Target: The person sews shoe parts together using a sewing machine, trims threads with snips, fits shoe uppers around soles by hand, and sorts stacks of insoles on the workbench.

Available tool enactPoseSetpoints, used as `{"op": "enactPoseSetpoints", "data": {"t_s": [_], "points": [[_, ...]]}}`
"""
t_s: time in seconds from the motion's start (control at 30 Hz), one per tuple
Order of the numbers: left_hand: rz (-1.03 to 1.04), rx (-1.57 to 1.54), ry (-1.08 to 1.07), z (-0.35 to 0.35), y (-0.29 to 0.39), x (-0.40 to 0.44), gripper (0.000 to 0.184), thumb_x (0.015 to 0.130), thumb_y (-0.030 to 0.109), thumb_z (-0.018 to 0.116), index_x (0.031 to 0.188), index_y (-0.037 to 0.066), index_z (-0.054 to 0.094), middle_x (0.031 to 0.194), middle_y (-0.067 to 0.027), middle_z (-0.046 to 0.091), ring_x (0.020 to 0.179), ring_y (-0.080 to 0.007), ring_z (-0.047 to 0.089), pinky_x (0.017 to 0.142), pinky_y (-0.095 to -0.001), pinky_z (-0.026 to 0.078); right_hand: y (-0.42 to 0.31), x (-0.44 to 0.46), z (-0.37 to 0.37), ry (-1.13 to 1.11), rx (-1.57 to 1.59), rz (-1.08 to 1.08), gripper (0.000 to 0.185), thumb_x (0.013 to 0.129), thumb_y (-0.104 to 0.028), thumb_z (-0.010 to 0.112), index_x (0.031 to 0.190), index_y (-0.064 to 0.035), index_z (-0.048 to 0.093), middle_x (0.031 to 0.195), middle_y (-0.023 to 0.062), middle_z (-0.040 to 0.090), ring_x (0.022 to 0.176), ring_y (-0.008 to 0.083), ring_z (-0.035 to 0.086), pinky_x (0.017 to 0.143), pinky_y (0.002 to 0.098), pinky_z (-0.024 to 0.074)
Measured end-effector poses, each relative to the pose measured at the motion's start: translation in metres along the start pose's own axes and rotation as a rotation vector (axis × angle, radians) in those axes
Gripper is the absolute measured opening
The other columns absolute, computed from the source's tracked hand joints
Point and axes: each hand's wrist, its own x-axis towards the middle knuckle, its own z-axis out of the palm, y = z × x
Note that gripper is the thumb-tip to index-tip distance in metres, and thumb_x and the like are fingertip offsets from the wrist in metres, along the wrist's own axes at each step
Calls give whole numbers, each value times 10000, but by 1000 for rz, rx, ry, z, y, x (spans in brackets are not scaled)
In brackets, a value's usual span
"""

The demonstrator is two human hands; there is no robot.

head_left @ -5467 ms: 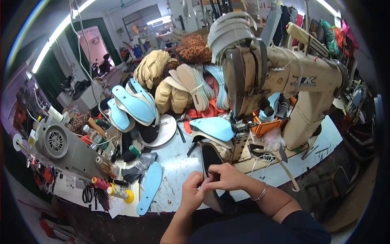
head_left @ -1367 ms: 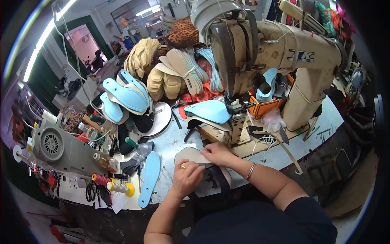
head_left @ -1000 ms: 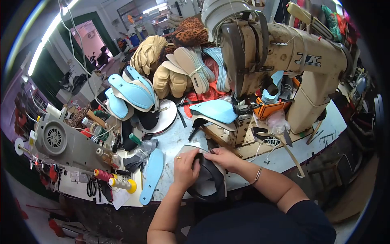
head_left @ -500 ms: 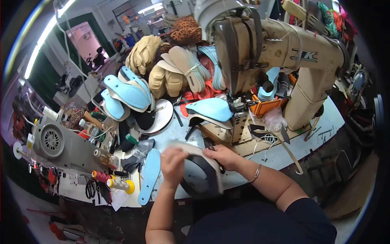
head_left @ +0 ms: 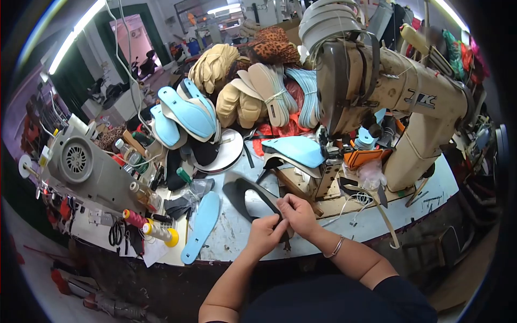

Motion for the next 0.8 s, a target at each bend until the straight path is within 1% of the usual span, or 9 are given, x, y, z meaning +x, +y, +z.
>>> {"op": "enactPoseSetpoints", "data": {"t_s": [0.1, 0.27, 0.33, 0.4, 0.5, 0.6, 0.67, 0.73, 0.8], "points": [[-216, -789, 117, 24, 2, -14, 283, 903, 176, 564, 688, -2, 525, 623, 44, 495, 573, -59, 420, 510, -250, 354, -8, -5, 10, 194, 650, 151, 260, 955, -257, 506, 792, -66, 570, 713, -38, 534, 633, 27, 447, 571, 201, 387], [-227, -1063, 287, 43, 2, -19, 254, 907, 162, 554, 708, 7, 520, 634, 41, 479, 581, -62, 412, 530, -239, 357, 3, -8, 1, 211, 558, 53, 268, 955, -249, 504, 768, -67, 566, 714, -42, 552, 606, 45, 436, 558, 213, 376], [-83, -522, 178, 33, 1, -14, 251, 895, 172, 572, 714, 15, 500, 622, 5, 484, 567, -81, 411, 536, -238, 362, 1, -8, -10, 190, 356, -25, 273, 957, -245, 499, 759, -69, 565, 710, -45, 557, 599, 52, 434, 554, 217, 373], [-46, -276, 182, 17, 12, -6, 259, 877, 186, 604, 708, 35, 478, 613, 15, 465, 582, -65, 406, 506, -233, 340, -5, -15, -18, 146, -267, -234, 299, 964, -249, 481, 731, -71, 543, 670, -60, 524, 572, 52, 405, 528, 226, 357], [-22, 7, 49, -4, 18, 8, 290, 866, 195, 618, 676, 38, 464, 594, 26, 453, 567, -61, 400, 489, -246, 337, 2, -18, -13, 65, 71, -150, 315, 944, -264, 521, 706, -58, 533, 639, -59, 491, 568, 47, 405, 509, 226, 350], [-214, -211, -202, -4, 4, 14, 273, 866, 217, 620, 721, 11, 515, 601, -27, 503, 587, -83, 450, 519, -265, 389, 8, -17, -20, 13, 326, 77, 292, 916, -283, 573, 743, -48, 561, 662, -55, 512, 619, 44, 452, 543, 205, 371], [-134, -275, -211, 4, -9, 6, 273, 883, 221, 600, 736, 4, 524, 637, -8, 525, 618, -71, 459, 556, -251, 402, -5, -13, -29, -243, -128, 34, 260, 910, -282, 586, 808, -43, 575, 682, -52, 516, 645, 38, 468, 564, 186, 382], [-144, -513, -209, 21, -14, 0, 246, 904, 222, 578, 761, 25, 545, 705, 12, 558, 667, -65, 495, 610, -237, 420, -1, -16, -32, -308, -79, 46, 218, 894, -254, 612, 855, -41, 590, 704, -36, 550, 658, 37, 503, 575, 173, 403], [-354, -1235, -45, 31, -8, -6, 207, 919, 210, 553, 782, 55, 552, 768, 24, 575, 697, -64, 518, 646, -225, 430, -2, -20, -26, -88, 536, 175, 175, 880, -211, 626, 833, -46, 594, 726, -26, 579, 654, 41, 525, 570, 176, 418]]}}
